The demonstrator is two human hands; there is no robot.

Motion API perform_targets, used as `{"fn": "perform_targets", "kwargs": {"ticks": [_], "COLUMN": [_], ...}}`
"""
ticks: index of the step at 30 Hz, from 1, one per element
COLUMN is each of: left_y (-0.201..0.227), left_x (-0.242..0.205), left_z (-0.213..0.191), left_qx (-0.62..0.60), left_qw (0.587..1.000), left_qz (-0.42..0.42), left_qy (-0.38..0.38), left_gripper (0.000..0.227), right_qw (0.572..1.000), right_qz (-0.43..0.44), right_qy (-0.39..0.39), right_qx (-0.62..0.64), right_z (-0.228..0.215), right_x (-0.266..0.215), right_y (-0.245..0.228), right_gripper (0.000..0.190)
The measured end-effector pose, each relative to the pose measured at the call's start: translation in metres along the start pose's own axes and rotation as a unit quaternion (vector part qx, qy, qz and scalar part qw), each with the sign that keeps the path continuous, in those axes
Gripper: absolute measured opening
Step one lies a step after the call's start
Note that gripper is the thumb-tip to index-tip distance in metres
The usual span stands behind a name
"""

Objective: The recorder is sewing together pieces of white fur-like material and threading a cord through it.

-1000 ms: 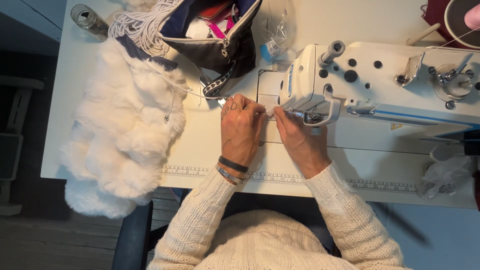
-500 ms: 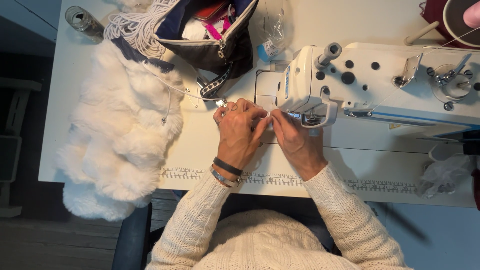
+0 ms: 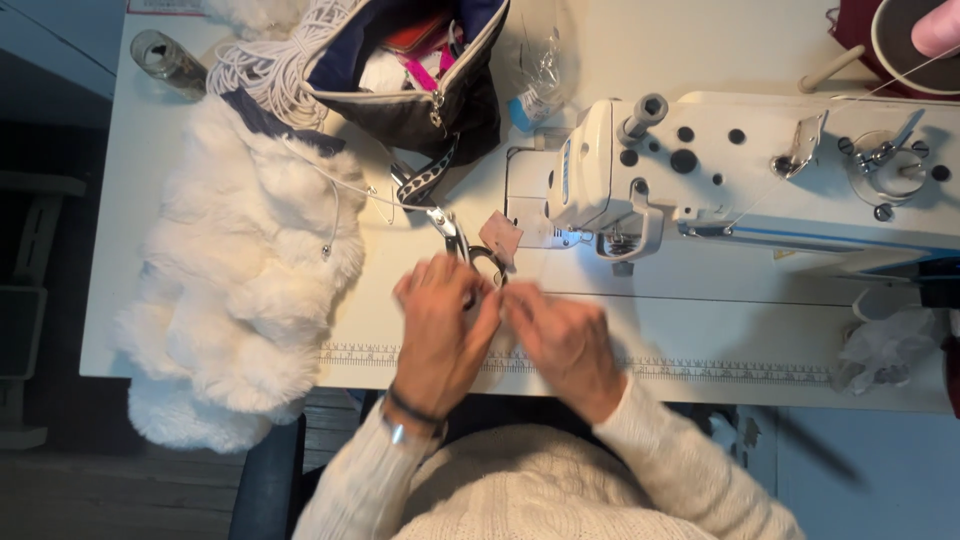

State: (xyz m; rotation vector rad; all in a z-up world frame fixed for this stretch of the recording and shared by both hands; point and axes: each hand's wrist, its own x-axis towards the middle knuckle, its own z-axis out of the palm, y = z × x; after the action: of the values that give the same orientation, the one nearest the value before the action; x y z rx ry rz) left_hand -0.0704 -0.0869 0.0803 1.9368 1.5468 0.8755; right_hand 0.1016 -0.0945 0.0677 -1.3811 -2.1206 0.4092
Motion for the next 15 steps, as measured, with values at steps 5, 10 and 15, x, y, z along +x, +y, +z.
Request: {"fn": "perform_targets", "kwargs": {"ticks": [5, 10, 15], "left_y": [0.02, 0.022, 0.031], "left_x": [-0.051, -0.066, -0.057], "left_z": [-0.03, -0.019, -0.009], "left_qx": [-0.076, -0.088, -0.112], "left_qw": [0.995, 0.991, 0.991], "left_qz": [-0.053, -0.076, -0.032], "left_qy": [0.028, 0.072, 0.062], "left_gripper": [0.006, 0.009, 0.01], "right_qw": [0.992, 0.987, 0.77], "right_qz": [-0.025, -0.024, 0.054], "right_qy": [-0.007, -0.025, -0.027], "right_qx": [0.121, 0.155, 0.636], "right_z": [-0.016, -0.006, 0.004], "right_x": [-0.014, -0.048, -0.056], "right_y": [-0.051, -0.036, -0.031], "right_gripper": [0.011, 0.007, 0.019]}}
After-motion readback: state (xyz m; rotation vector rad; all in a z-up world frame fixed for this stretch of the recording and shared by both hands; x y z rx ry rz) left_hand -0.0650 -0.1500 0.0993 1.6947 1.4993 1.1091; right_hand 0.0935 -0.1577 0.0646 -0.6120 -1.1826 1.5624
